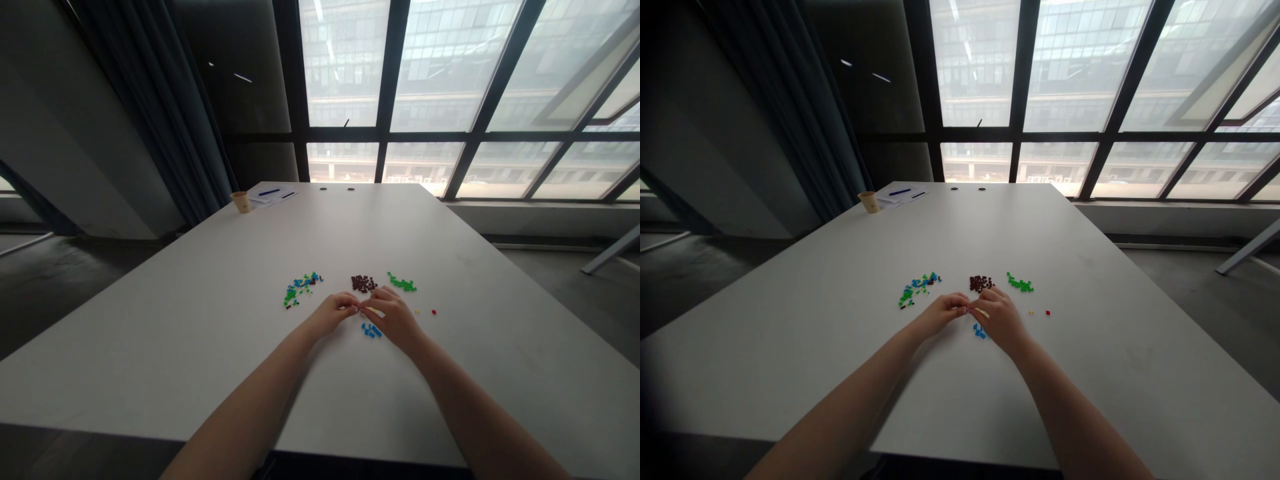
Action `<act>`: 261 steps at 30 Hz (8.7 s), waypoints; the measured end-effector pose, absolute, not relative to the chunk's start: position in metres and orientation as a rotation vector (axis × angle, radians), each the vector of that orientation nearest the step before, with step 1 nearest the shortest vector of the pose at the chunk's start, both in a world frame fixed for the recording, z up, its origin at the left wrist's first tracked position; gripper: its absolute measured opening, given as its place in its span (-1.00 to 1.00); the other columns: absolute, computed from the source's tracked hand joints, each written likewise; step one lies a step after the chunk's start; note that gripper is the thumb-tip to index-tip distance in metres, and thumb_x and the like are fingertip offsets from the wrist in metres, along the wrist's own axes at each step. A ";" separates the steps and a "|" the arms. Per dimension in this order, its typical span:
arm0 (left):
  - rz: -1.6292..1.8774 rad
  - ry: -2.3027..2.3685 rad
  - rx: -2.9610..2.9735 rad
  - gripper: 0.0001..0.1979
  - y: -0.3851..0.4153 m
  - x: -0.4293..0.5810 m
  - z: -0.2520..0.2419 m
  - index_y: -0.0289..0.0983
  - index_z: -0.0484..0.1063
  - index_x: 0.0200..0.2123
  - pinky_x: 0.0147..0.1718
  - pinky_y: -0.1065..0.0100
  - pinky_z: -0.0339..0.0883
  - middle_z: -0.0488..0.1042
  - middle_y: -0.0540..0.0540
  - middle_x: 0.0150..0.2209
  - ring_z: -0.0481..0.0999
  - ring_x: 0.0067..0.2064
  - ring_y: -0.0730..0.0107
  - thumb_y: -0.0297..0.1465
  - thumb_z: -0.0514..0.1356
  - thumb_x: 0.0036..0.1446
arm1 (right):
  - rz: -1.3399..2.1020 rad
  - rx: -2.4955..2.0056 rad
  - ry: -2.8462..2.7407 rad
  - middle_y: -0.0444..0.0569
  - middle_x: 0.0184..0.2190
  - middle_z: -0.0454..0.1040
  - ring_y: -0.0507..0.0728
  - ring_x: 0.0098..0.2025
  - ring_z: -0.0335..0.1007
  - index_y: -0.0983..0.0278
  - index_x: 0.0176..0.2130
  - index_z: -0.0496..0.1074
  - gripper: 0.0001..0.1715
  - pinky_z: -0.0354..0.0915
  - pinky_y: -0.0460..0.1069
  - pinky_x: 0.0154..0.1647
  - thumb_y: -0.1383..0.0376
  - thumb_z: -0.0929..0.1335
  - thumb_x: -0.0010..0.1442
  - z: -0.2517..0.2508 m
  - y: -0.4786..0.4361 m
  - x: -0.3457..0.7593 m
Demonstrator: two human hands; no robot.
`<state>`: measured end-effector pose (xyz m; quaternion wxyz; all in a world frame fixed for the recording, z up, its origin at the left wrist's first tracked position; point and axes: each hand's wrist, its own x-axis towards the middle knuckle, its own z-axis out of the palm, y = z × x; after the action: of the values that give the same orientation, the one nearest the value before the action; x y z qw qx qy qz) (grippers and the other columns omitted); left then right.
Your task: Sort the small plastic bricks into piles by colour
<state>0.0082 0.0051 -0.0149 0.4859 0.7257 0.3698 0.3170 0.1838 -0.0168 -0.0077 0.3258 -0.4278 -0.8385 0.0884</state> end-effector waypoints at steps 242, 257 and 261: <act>1.032 1.088 0.886 -0.80 0.019 -0.010 -0.021 -0.26 0.43 -0.43 -0.46 0.44 0.16 0.42 -0.06 -0.41 0.35 -0.39 0.46 -0.26 0.26 -0.12 | 0.563 -1.648 -2.235 -0.04 -0.30 0.49 0.04 -0.32 0.34 0.23 -0.29 0.50 -0.63 0.18 -0.09 -0.24 0.45 0.18 0.02 -0.003 -0.013 0.209; 0.789 0.624 0.411 -0.90 -0.007 0.018 -0.016 -0.31 0.39 -0.45 -0.50 0.56 0.21 0.37 0.00 -0.47 0.35 -0.46 0.65 -0.39 0.21 0.02 | 0.450 -1.406 -2.116 -0.06 -0.44 0.41 0.04 -0.39 0.29 0.26 -0.31 0.47 -0.71 0.17 -0.09 -0.30 0.39 0.20 0.08 -0.001 -0.019 0.197; 0.788 0.613 0.420 -0.90 -0.008 0.020 -0.018 -0.33 0.40 -0.45 -0.52 0.56 0.20 0.37 0.00 -0.49 0.35 -0.48 0.64 -0.40 0.20 0.03 | 0.367 -1.266 -2.062 -0.04 -0.44 0.40 0.05 -0.33 0.30 0.27 -0.28 0.46 -0.73 0.18 -0.08 -0.23 0.38 0.21 0.12 0.002 -0.023 0.192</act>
<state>0.0198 -0.0081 -0.0176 0.8569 0.2000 0.2918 0.3750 0.1919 -0.0225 0.0021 0.3401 -0.4866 -0.7923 0.1409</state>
